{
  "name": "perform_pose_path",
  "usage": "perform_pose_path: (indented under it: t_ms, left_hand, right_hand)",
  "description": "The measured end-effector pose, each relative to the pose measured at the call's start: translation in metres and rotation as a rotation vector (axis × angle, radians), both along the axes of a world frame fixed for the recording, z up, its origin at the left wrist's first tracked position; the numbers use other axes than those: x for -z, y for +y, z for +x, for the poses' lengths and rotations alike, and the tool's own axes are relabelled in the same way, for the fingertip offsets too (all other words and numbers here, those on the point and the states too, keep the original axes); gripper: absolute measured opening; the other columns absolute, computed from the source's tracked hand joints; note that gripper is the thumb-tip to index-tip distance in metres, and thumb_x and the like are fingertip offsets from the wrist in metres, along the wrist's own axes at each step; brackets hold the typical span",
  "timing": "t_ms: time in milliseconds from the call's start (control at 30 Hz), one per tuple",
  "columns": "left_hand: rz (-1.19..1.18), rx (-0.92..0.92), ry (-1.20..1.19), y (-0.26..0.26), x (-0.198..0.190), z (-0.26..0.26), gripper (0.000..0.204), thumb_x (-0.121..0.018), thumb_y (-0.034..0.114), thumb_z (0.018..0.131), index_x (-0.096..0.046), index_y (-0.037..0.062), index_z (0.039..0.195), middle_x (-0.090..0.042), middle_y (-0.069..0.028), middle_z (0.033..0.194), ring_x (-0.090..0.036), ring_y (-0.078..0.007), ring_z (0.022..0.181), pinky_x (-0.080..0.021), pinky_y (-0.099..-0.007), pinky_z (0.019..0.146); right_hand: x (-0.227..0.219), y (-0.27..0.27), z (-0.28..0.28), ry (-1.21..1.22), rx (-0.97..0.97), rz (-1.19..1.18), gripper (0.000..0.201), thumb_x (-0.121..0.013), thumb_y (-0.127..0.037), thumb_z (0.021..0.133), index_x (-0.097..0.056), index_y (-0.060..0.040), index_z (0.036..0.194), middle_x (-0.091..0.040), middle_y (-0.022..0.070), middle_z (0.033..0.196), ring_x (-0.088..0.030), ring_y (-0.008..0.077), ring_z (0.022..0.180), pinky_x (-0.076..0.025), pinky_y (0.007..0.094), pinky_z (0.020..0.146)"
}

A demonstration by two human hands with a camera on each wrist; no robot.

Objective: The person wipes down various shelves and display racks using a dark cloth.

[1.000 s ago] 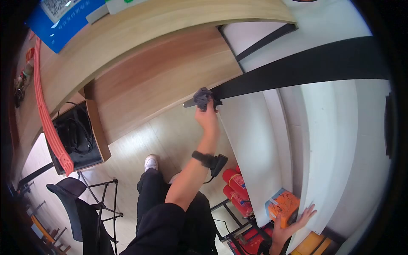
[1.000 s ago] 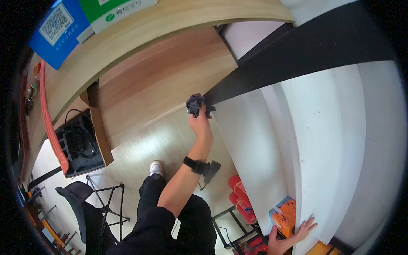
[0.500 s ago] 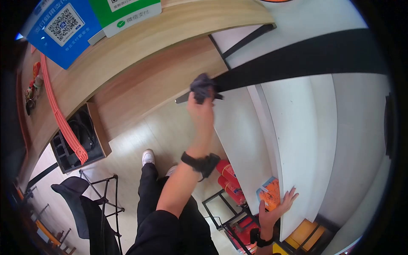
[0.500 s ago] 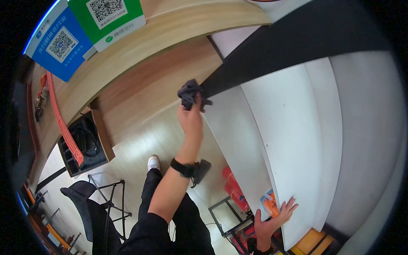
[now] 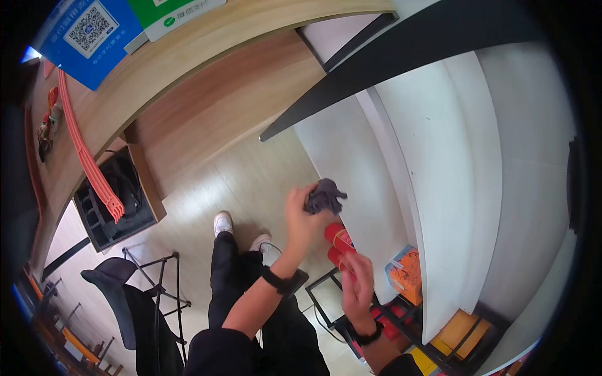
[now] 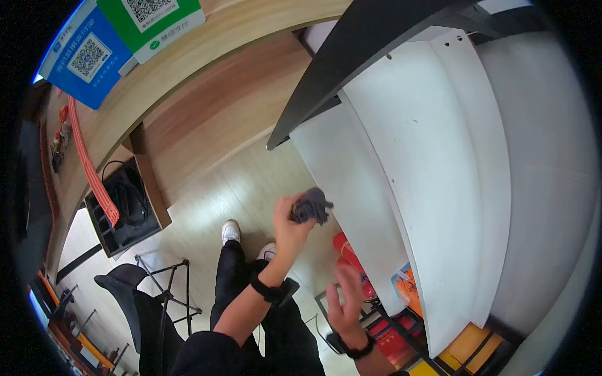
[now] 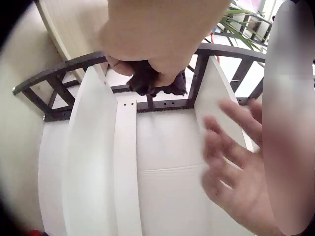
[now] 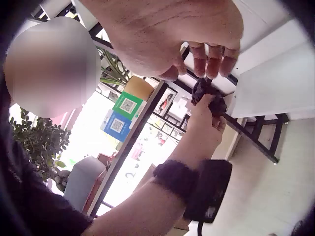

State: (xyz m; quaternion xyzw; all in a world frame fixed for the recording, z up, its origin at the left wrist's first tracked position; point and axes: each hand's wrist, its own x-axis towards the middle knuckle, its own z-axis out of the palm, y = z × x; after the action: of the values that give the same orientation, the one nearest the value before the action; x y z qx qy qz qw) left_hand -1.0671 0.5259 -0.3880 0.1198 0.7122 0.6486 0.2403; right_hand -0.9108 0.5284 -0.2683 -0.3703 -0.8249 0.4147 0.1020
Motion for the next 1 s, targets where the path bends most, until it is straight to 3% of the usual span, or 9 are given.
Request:
perform_pose_path:
  t_ms: [67,133,233,400,500,533,700,833,1000]
  left_hand:
    - [-0.043,0.029,0.139,-0.011,-0.008,0.001,0.047,-0.071,-0.004,0.061,-0.063,0.0003,0.108,-0.054,-0.0092,0.088,-0.056,-0.0199,0.081,-0.046,-0.0285,0.07]
    - [-0.024,0.038,0.228,-0.021,-0.007,0.003,0.052,-0.07,-0.005,0.062,-0.063,0.0025,0.113,-0.053,-0.0101,0.087,-0.055,-0.0212,0.079,-0.046,-0.0282,0.069]
    - [-0.017,0.039,0.284,-0.03,-0.001,0.0,0.055,-0.068,-0.006,0.064,-0.062,0.0041,0.118,-0.053,-0.01,0.087,-0.054,-0.022,0.077,-0.046,-0.028,0.068]
    - [-0.018,0.217,0.374,-0.026,-0.01,-0.015,0.063,-0.068,-0.003,0.066,-0.054,0.0051,0.127,-0.058,-0.0122,0.097,-0.056,-0.029,0.087,-0.047,-0.0352,0.076]
    - [0.103,0.242,0.341,-0.014,-0.021,-0.028,0.065,-0.067,-0.006,0.069,-0.049,0.0034,0.131,-0.06,-0.0143,0.105,-0.058,-0.0289,0.092,-0.048,-0.0342,0.079]
    - [0.13,0.295,0.362,-0.013,-0.02,-0.032,0.069,-0.067,-0.005,0.072,-0.041,0.0034,0.135,-0.059,-0.0163,0.113,-0.057,-0.0307,0.102,-0.047,-0.0358,0.084]
    - [0.093,0.324,0.238,-0.044,-0.004,-0.021,0.064,-0.064,-0.005,0.077,-0.036,0.0033,0.135,-0.057,-0.017,0.116,-0.056,-0.0297,0.105,-0.045,-0.0366,0.087]
    - [-0.106,0.395,0.143,-0.107,0.043,0.001,0.061,-0.064,-0.003,0.077,-0.038,0.0013,0.133,-0.056,-0.0168,0.116,-0.054,-0.032,0.105,-0.044,-0.0387,0.09]
    - [-0.21,0.337,-0.003,-0.166,0.075,0.022,0.058,-0.065,-0.002,0.078,-0.041,0.0009,0.13,-0.057,-0.0151,0.115,-0.052,-0.0317,0.105,-0.044,-0.0389,0.089]
  right_hand:
    - [0.025,0.008,-0.039,0.051,0.041,-0.117,0.036,-0.047,-0.005,0.093,-0.046,0.0041,0.128,-0.049,0.0152,0.125,-0.049,0.0237,0.114,-0.039,0.0318,0.096]
    - [0.048,0.004,-0.073,0.186,0.217,-0.463,0.038,-0.046,-0.01,0.096,-0.042,0.0037,0.131,-0.048,0.0122,0.128,-0.047,0.0191,0.117,-0.037,0.0306,0.098]
    - [0.063,0.003,-0.108,0.338,0.347,-0.639,0.04,-0.052,-0.016,0.094,-0.043,0.0016,0.13,-0.05,0.0102,0.122,-0.049,0.0158,0.108,-0.041,0.0299,0.09]
    - [0.073,0.029,-0.13,0.438,0.623,-0.729,0.032,-0.055,-0.021,0.094,-0.05,-0.0011,0.119,-0.059,0.0039,0.104,-0.054,0.0115,0.092,-0.044,0.0258,0.081]
    - [0.077,0.064,-0.143,0.48,0.521,-0.667,0.033,-0.057,-0.022,0.093,-0.051,-0.001,0.118,-0.059,0.0051,0.105,-0.054,0.0115,0.093,-0.044,0.0259,0.08]
    - [0.08,0.08,-0.147,0.448,0.506,-0.552,0.034,-0.058,-0.023,0.093,-0.052,-0.0007,0.118,-0.059,0.006,0.106,-0.054,0.0122,0.093,-0.044,0.0265,0.081]
    - [0.122,0.206,-0.181,0.542,0.6,-0.004,0.042,-0.064,-0.031,0.089,-0.055,-0.0023,0.119,-0.06,0.0038,0.108,-0.057,0.0117,0.092,-0.047,0.0271,0.077]
    - [0.205,0.352,-0.186,0.273,0.484,1.016,0.037,-0.061,-0.029,0.088,-0.062,0.0016,0.108,-0.066,0.0173,0.102,-0.064,0.0312,0.093,-0.049,0.0368,0.076]
    - [0.176,0.375,-0.202,0.105,0.241,1.15,0.03,-0.059,-0.026,0.086,-0.065,-0.0005,0.1,-0.066,0.0214,0.099,-0.062,0.0398,0.094,-0.049,0.0423,0.078]
